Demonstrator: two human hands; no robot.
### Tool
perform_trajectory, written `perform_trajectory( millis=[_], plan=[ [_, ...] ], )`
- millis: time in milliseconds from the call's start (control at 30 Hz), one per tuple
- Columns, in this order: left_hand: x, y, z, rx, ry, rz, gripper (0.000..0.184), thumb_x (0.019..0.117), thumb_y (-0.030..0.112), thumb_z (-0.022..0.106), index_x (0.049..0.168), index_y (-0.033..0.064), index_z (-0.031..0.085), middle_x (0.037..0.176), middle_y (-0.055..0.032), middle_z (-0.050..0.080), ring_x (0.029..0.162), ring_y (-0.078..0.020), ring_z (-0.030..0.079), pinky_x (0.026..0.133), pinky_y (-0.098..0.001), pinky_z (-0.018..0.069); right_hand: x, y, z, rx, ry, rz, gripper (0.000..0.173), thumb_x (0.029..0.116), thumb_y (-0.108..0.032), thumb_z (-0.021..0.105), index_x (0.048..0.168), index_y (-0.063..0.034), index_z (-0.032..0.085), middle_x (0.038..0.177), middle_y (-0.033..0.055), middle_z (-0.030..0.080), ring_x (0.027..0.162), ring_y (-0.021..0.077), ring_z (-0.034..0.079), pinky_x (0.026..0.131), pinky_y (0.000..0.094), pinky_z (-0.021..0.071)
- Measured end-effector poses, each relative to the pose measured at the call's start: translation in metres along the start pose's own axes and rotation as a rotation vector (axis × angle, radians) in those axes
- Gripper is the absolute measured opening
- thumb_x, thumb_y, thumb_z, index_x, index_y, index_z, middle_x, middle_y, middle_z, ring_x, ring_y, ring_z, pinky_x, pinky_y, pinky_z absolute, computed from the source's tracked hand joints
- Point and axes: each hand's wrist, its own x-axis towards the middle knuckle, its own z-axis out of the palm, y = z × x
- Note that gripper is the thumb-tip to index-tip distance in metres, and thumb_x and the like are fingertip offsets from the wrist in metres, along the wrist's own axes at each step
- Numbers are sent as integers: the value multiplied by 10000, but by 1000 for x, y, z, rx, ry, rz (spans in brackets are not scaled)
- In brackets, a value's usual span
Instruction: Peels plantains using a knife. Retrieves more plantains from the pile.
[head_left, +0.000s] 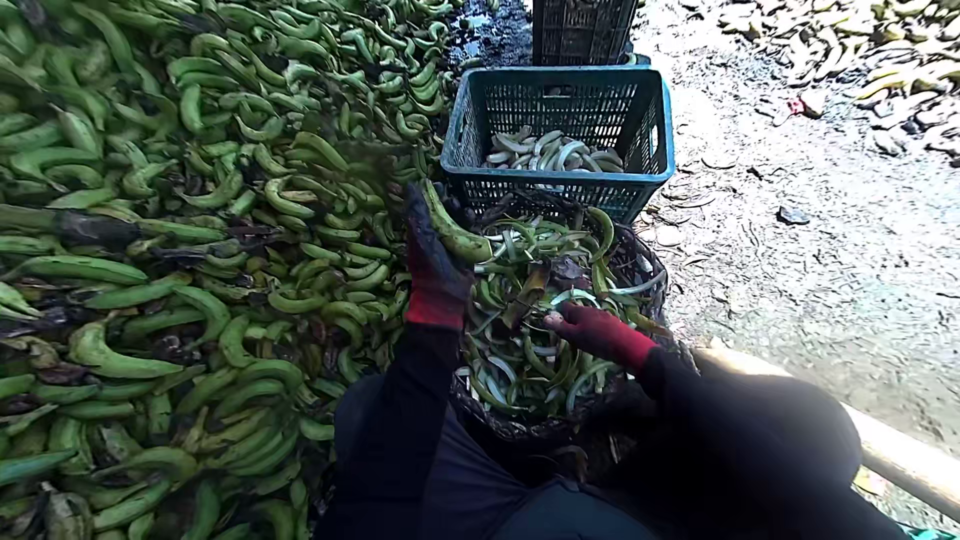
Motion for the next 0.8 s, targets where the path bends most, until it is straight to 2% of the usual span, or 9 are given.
perform_trajectory(
  millis=[133, 267, 333, 400, 467, 533, 600, 700, 800],
  plan=[
    [3, 23, -6, 8, 67, -7, 401, 1107, 455, 317, 1208, 147, 554, 923, -18, 600, 765, -126, 630, 692, -291, 582, -5, 2, -27, -386, -34, 138, 511, 995, -583, 552, 1168, -121, 684, 1102, 182, 693, 1086, 394, 654, 900, 658, 477],
    [-2, 16, -4, 31, 30, -71, 386, 1095, 476, 354, 1215, 166, 553, 949, -10, 612, 765, -111, 636, 665, -280, 586, 19, -10, -5, -492, 32, 129, 498, 996, -522, 582, 1191, -75, 685, 1190, 215, 680, 1147, 421, 637, 949, 649, 465],
    [-11, 10, -7, 163, 4, -98, 432, 1047, 569, 439, 1316, 256, 566, 1068, 22, 638, 869, -103, 652, 726, -294, 583, 30, -23, -3, -467, 125, 90, 531, 1000, -532, 575, 1245, -71, 668, 1259, 238, 642, 1195, 445, 600, 977, 665, 447],
    [-18, 5, -10, 227, 0, -124, 508, 1012, 623, 471, 1412, 316, 528, 1210, 32, 641, 992, -121, 653, 790, -331, 581, 31, -28, -8, -451, 197, 56, 524, 996, -553, 570, 1239, -99, 669, 1226, 217, 662, 1159, 426, 624, 949, 649, 463],
    [-19, 1, -14, 227, -6, -157, 535, 998, 636, 485, 1428, 319, 516, 1255, 26, 637, 1041, -139, 651, 815, -359, 580, 28, -28, -16, -380, 265, 15, 516, 1004, -565, 550, 1237, -121, 669, 1177, 199, 676, 1112, 406, 645, 935, 627, 485],
    [-22, -3, -22, 237, -53, -189, 537, 990, 648, 489, 1413, 320, 534, 1199, 34, 650, 984, -114, 654, 799, -330, 578, 24, -25, -27, -236, 320, -33, 530, 1018, -584, 517, 1226, -115, 651, 1109, 187, 681, 1058, 387, 662, 913, 620, 502],
    [-26, -9, -22, 271, -68, -230, 554, 968, 703, 466, 1330, 301, 587, 1037, 17, 656, 810, -108, 635, 671, -297, 558, 18, -20, -32, -27, 355, -79, 531, 1024, -575, 511, 1243, -108, 637, 1061, 178, 674, 1014, 372, 656, 900, 628, 498],
    [-32, -25, -18, 414, -104, -294, 567, 970, 712, 448, 1317, 294, 611, 1055, 0, 675, 834, -133, 637, 689, -339, 556, 5, -19, -29, 221, 435, -180, 551, 1040, -597, 405, 1219, -135, 646, 1011, 121, 674, 951, 295, 655, 843, 591, 512],
    [-30, -46, -14, 471, -163, -340, 578, 987, 685, 446, 1365, 274, 594, 1146, -29, 683, 939, -169, 663, 771, -408, 580, -8, -21, -27, 94, 452, -342, 597, 1017, -626, 390, 1211, -149, 692, 1151, 88, 681, 1041, 267, 661, 890, 572, 525]
  ],
)
